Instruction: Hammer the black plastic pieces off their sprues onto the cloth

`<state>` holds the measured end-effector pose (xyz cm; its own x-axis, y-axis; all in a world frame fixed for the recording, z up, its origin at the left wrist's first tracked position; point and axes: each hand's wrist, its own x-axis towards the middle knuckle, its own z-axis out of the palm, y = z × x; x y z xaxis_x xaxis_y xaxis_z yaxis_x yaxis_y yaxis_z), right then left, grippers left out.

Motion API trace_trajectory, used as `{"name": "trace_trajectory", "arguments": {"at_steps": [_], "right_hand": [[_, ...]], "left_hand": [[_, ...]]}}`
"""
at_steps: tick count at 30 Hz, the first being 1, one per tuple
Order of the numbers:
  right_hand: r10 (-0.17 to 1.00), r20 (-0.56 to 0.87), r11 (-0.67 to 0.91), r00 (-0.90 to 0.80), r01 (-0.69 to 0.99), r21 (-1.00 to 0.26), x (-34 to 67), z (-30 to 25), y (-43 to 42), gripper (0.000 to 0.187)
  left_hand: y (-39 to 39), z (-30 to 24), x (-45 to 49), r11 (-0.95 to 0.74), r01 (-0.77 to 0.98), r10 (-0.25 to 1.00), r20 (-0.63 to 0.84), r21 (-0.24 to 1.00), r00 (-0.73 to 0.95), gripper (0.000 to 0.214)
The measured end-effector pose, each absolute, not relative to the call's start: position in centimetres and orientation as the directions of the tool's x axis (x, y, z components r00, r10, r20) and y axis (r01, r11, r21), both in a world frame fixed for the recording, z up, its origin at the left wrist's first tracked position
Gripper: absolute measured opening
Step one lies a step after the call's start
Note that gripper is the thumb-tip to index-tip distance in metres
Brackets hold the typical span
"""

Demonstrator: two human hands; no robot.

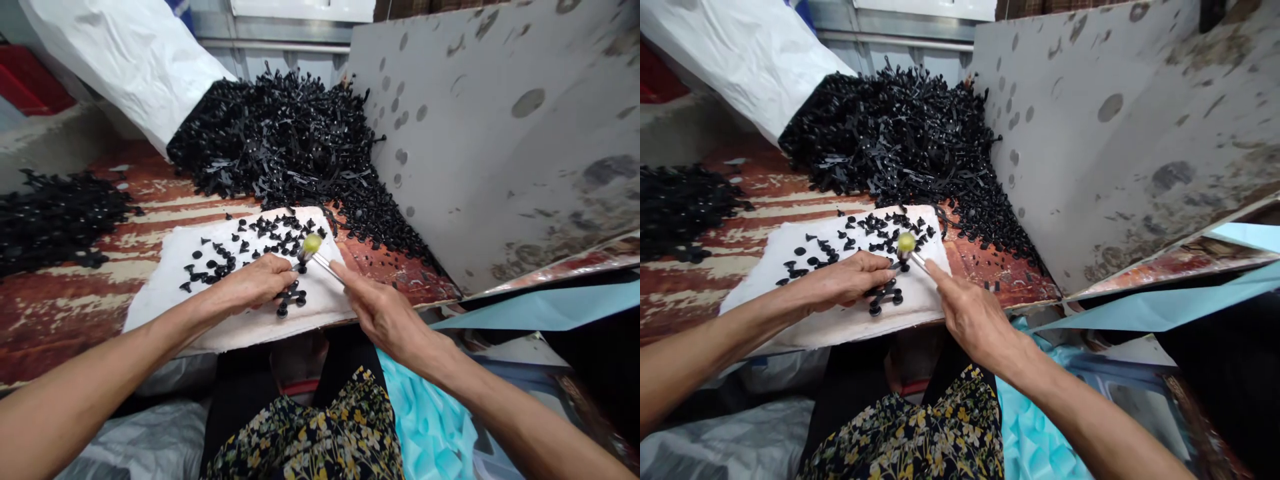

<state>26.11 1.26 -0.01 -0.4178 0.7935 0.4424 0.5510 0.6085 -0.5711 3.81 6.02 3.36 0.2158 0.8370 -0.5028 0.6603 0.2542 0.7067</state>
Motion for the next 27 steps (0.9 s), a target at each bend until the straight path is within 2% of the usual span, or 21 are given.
{"name": "trace_trajectory", "arguments": {"at_steps": [2, 6, 8, 11, 13, 16, 18, 20, 23, 25, 27], "right_hand": [[0.806, 0.392, 0.591, -0.443, 0.569, -0.572, 26.2, 0.3, 1.2, 0.054], [0.766, 0.592, 0.620, -0.249, 0.528, -0.580, 25.8, 1.2, 0.5, 0.055], [0.765, 0.611, 0.608, -0.206, 0.543, -0.578, 25.6, 0.8, 0.3, 0.056], [0.802, 0.421, 0.598, -0.424, 0.569, -0.564, 25.7, -0.1, 0.6, 0.057], [0.818, 0.392, 0.574, -0.420, 0.562, -0.596, 25.8, 0.1, 0.7, 0.058], [0.792, 0.541, 0.599, -0.284, 0.533, -0.597, 25.6, 1.1, 0.5, 0.056], [0.773, 0.590, 0.608, -0.231, 0.534, -0.587, 25.6, 1.3, 0.4, 0.056], [0.785, 0.540, 0.608, -0.303, 0.545, -0.577, 25.9, 0.8, 0.5, 0.054], [0.856, 0.285, 0.508, -0.432, 0.594, -0.624, 26.6, 0.0, 1.1, 0.052], [0.883, 0.296, 0.461, -0.365, 0.554, -0.693, 26.7, 0.1, 1.5, 0.049], [0.903, 0.330, 0.425, -0.275, 0.460, -0.779, 26.1, 0.4, 1.8, 0.041]], "left_hand": [[6.1, 3.3, 3.8, 0.262, 0.662, 0.832, -0.512, 0.703, 0.215, 0.035], [6.2, 3.3, 3.7, 0.240, 0.678, 0.833, -0.506, 0.695, 0.223, 0.037], [6.2, 3.3, 3.6, 0.232, 0.685, 0.834, -0.503, 0.691, 0.224, 0.036], [6.2, 3.3, 3.5, 0.263, 0.673, 0.823, -0.525, 0.691, 0.218, 0.035], [6.2, 3.3, 3.5, 0.294, 0.656, 0.814, -0.542, 0.695, 0.210, 0.035], [6.3, 3.3, 3.6, 0.320, 0.636, 0.804, -0.556, 0.702, 0.210, 0.037], [6.3, 3.3, 3.6, 0.322, 0.635, 0.802, -0.559, 0.702, 0.210, 0.038], [6.3, 3.3, 3.5, 0.322, 0.644, 0.803, -0.560, 0.694, 0.202, 0.038], [6.4, 3.1, 3.3, 0.316, 0.649, 0.801, -0.561, 0.692, 0.209, 0.036], [6.3, 2.9, 3.3, 0.269, 0.653, 0.811, -0.532, 0.708, 0.243, 0.033], [5.8, 2.7, 3.6, 0.132, 0.650, 0.831, -0.441, 0.748, 0.338, 0.032]]}}
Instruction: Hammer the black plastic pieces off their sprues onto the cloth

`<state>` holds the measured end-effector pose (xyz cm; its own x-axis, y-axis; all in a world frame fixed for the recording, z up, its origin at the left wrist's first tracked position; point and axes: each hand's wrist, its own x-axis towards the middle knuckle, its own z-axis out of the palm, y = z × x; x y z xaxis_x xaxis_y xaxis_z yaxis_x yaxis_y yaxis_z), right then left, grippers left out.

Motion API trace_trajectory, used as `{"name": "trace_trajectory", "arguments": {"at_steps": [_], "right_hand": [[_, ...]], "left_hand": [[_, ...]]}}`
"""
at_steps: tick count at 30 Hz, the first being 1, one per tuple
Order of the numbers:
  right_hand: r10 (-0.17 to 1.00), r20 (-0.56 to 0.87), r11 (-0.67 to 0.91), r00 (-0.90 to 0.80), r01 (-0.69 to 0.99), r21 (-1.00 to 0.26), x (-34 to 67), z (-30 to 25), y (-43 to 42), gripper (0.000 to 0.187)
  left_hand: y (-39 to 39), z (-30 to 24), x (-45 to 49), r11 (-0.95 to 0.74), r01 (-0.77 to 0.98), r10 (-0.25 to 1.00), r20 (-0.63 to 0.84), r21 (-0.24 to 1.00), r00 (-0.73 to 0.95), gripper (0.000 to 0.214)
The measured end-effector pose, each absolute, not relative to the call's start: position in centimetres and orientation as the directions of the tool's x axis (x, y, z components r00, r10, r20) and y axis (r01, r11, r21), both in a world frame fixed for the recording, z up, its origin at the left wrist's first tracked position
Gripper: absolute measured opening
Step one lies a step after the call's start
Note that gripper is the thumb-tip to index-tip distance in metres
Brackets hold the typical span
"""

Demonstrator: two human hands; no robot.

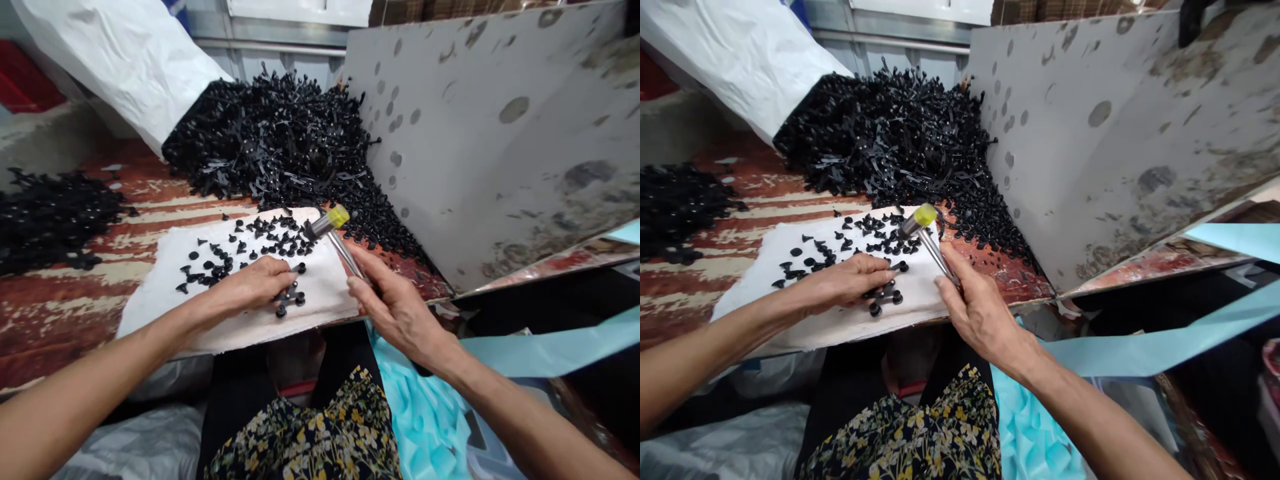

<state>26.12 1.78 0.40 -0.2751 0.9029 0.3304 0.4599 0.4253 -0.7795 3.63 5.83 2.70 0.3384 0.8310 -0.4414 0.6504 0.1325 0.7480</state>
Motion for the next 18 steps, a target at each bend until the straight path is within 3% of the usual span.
{"name": "trace_trajectory", "arguments": {"at_steps": [2, 4, 7, 9, 11, 14, 18], "right_hand": [[0.943, 0.243, 0.312, -0.229, 0.342, -0.886, 25.1, 0.4, 2.0, 0.024], [0.968, 0.029, 0.079, -0.251, 0.191, -0.978, 23.9, 0.0, 2.1, 0.019], [0.941, -0.158, -0.179, -0.300, -0.044, -0.983, 23.0, -0.8, 1.9, 0.030], [0.962, -0.153, -0.184, -0.228, -0.122, -0.975, 22.9, -1.1, 1.6, 0.031], [0.983, -0.127, -0.145, -0.129, -0.140, -0.980, 22.9, -1.0, 1.5, 0.032], [0.992, -0.096, -0.106, -0.078, -0.134, -0.985, 22.3, -0.9, 1.4, 0.033], [0.983, -0.088, -0.097, -0.163, -0.052, -0.994, 21.1, -1.0, 1.0, 0.030]], "left_hand": [[5.0, 2.7, 4.1, -0.049, 0.616, 0.818, -0.322, 0.786, 0.477, 0.031], [3.9, 2.9, 4.3, -0.178, 0.590, 0.782, -0.251, 0.788, 0.570, 0.031], [2.4, 3.2, 3.2, -0.198, 0.660, 0.882, -0.163, 0.724, 0.443, 0.032], [1.6, 3.1, 1.8, -0.104, 0.680, 0.965, -0.092, 0.726, 0.245, 0.034], [0.9, 2.8, 0.6, 0.010, 0.620, 0.983, -0.122, 0.784, 0.139, 0.040], [0.2, 2.2, 0.5, 0.063, 0.554, 0.960, -0.202, 0.830, 0.193, 0.047], [0.3, 2.0, 2.2, 0.023, 0.518, 0.949, -0.182, 0.855, 0.259, 0.047]]}}
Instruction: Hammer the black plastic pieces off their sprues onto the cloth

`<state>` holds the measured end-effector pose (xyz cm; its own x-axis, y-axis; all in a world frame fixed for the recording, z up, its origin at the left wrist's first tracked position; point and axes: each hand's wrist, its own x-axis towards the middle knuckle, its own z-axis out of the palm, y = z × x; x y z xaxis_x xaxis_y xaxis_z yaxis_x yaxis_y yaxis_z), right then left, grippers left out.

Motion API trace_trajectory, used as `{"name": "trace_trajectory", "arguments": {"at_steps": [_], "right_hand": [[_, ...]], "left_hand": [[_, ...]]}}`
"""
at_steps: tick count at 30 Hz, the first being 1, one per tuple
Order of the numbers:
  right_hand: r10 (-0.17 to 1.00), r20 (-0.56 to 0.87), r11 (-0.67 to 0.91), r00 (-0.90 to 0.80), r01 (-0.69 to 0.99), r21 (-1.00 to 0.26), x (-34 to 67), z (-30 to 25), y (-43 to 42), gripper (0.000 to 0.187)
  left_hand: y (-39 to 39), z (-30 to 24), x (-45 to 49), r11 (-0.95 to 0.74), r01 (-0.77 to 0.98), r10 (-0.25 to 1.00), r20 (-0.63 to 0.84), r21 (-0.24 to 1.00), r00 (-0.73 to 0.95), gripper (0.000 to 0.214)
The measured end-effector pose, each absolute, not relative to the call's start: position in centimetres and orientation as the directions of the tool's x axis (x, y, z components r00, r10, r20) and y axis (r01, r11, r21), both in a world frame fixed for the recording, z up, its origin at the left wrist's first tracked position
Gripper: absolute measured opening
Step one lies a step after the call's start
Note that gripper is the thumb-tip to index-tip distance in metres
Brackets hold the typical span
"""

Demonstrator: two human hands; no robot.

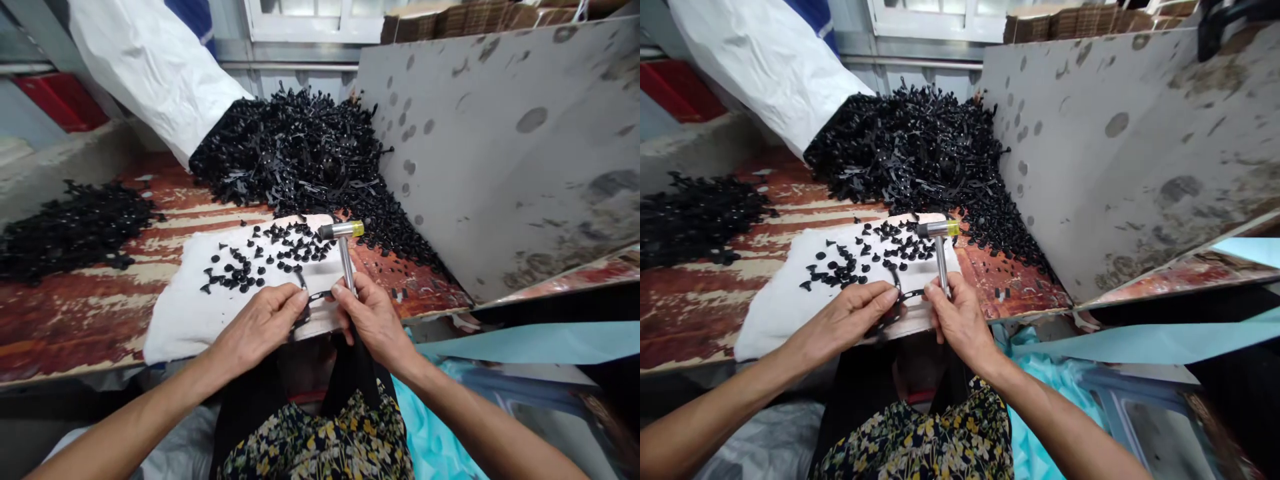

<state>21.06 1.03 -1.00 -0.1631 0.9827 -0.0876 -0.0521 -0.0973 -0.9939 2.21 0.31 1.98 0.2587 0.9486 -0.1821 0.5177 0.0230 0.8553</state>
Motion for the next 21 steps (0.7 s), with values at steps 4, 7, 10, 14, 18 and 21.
{"name": "trace_trajectory", "arguments": {"at_steps": [4, 7, 10, 14, 18, 21], "right_hand": [[0.974, -0.066, -0.052, -0.216, 0.072, -0.996, 21.2, -1.1, 0.7, 0.025], [0.983, 0.009, 0.045, -0.185, 0.195, -0.980, 22.3, -1.1, 1.0, 0.025], [0.984, 0.131, 0.167, -0.122, 0.363, -0.917, 23.4, -1.4, 1.6, 0.021], [0.966, 0.225, 0.259, -0.128, 0.477, -0.840, 24.1, -1.9, 2.3, 0.022], [0.970, 0.198, 0.242, -0.142, 0.478, -0.844, 24.3, -2.1, 2.6, 0.023], [0.968, 0.202, 0.249, -0.148, 0.465, -0.849, 24.4, -2.0, 2.6, 0.022]], "left_hand": [[1.2, 2.6, 3.0, 0.191, 0.361, 0.934, -0.282, 0.913, 0.219, 0.042], [2.0, 3.2, 2.8, 0.301, 0.286, 0.918, -0.358, 0.910, 0.173, 0.037], [3.0, 3.6, 2.3, 0.373, 0.308, 0.881, -0.438, 0.875, 0.177, 0.034], [4.2, 3.5, 1.7, 0.403, 0.331, 0.846, -0.485, 0.853, 0.220, 0.034], [5.1, 3.1, 1.2, 0.406, 0.277, 0.850, -0.471, 0.871, 0.237, 0.038], [5.5, 2.8, 1.0, 0.404, 0.267, 0.840, -0.471, 0.875, 0.271, 0.043]]}}
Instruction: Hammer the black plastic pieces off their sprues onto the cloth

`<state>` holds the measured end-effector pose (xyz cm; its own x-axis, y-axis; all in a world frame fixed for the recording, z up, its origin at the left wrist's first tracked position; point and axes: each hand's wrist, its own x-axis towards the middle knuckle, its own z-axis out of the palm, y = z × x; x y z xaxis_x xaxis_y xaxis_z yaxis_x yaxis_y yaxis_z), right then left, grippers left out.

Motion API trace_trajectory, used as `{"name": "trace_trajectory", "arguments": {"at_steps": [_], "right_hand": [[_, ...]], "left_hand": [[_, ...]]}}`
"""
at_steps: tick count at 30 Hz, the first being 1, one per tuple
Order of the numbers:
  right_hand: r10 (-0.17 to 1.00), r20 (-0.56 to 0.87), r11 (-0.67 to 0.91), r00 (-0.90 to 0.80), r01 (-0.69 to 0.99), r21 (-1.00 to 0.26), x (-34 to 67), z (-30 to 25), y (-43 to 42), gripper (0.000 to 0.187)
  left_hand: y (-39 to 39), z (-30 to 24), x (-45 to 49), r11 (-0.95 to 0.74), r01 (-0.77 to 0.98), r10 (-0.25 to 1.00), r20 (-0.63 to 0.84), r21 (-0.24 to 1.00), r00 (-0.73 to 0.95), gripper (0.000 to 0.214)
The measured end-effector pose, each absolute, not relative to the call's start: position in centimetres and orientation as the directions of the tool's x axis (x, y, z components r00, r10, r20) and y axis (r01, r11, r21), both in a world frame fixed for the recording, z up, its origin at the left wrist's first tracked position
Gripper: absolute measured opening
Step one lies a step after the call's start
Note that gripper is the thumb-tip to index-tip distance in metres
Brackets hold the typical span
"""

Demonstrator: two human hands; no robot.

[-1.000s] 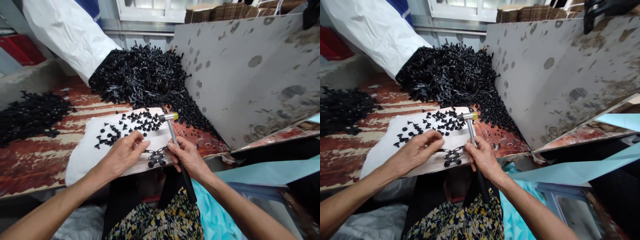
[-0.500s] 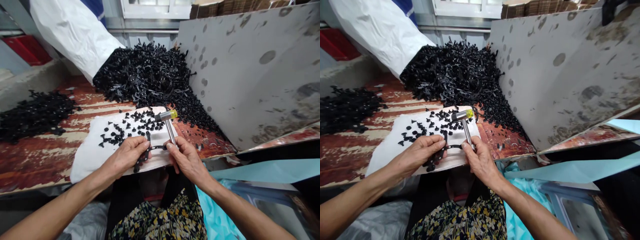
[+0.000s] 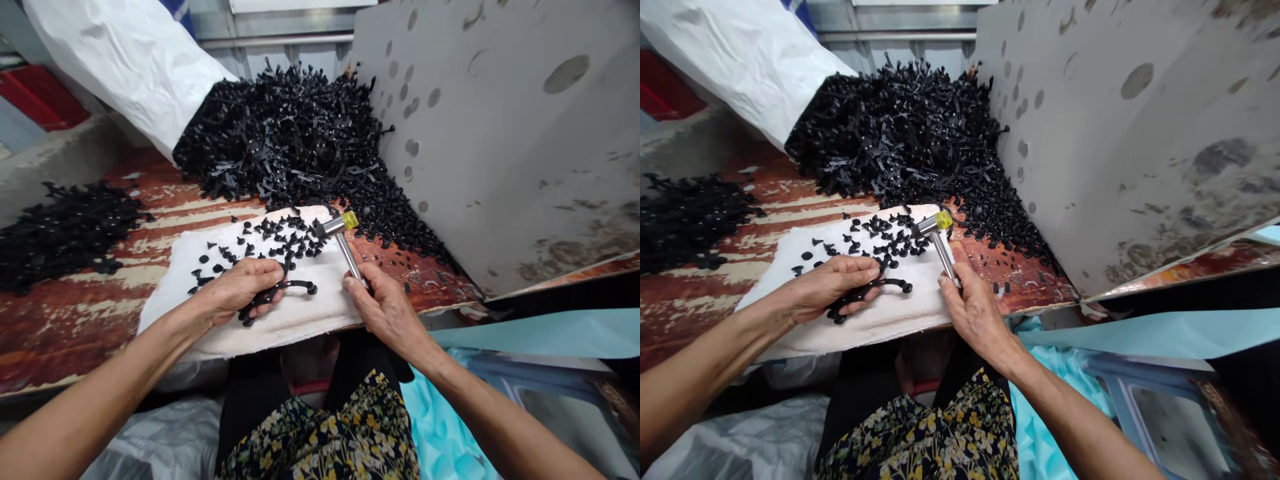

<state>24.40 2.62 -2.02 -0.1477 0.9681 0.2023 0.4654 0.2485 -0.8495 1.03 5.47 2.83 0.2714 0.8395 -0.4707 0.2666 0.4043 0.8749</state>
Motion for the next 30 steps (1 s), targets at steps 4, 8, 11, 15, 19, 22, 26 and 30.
{"name": "trace_trajectory", "arguments": {"at_steps": [4, 8, 11, 15, 19, 22, 26, 30], "right_hand": [[0.973, 0.190, 0.230, -0.134, 0.430, -0.873, 24.32, -2.04, 2.50, 0.020], [0.974, 0.189, 0.224, -0.125, 0.403, -0.887, 24.28, -2.10, 2.46, 0.019], [0.979, 0.168, 0.200, -0.117, 0.380, -0.903, 24.29, -2.08, 2.42, 0.017], [0.984, 0.137, 0.169, -0.113, 0.368, -0.914, 24.27, -2.12, 2.37, 0.017], [0.985, 0.134, 0.166, -0.111, 0.373, -0.913, 24.28, -2.23, 2.37, 0.017], [0.983, 0.141, 0.177, -0.121, 0.377, -0.909, 24.34, -2.23, 2.40, 0.017], [0.984, 0.125, 0.164, -0.124, 0.389, -0.906, 24.44, -2.20, 2.51, 0.019], [0.983, 0.137, 0.174, -0.120, 0.394, -0.902, 24.50, -2.36, 2.56, 0.019]], "left_hand": [[5.75, 2.75, 0.93, 0.415, 0.250, 0.828, -0.477, 0.875, 0.296, 0.044], [5.82, 2.89, 0.84, 0.427, 0.238, 0.821, -0.484, 0.872, 0.302, 0.043], [5.80, 2.96, 0.81, 0.441, 0.226, 0.814, -0.493, 0.869, 0.307, 0.044], [5.83, 2.86, 0.82, 0.445, 0.213, 0.814, -0.492, 0.870, 0.310, 0.045], [5.89, 2.71, 0.77, 0.438, 0.211, 0.819, -0.485, 0.874, 0.307, 0.045], [5.92, 2.62, 0.68, 0.436, 0.222, 0.823, -0.486, 0.872, 0.294, 0.043], [5.81, 2.51, 0.67, 0.421, 0.260, 0.825, -0.486, 0.869, 0.288, 0.040], [5.59, 2.63, 1.09, 0.390, 0.351, 0.840, -0.485, 0.851, 0.243, 0.032]]}}
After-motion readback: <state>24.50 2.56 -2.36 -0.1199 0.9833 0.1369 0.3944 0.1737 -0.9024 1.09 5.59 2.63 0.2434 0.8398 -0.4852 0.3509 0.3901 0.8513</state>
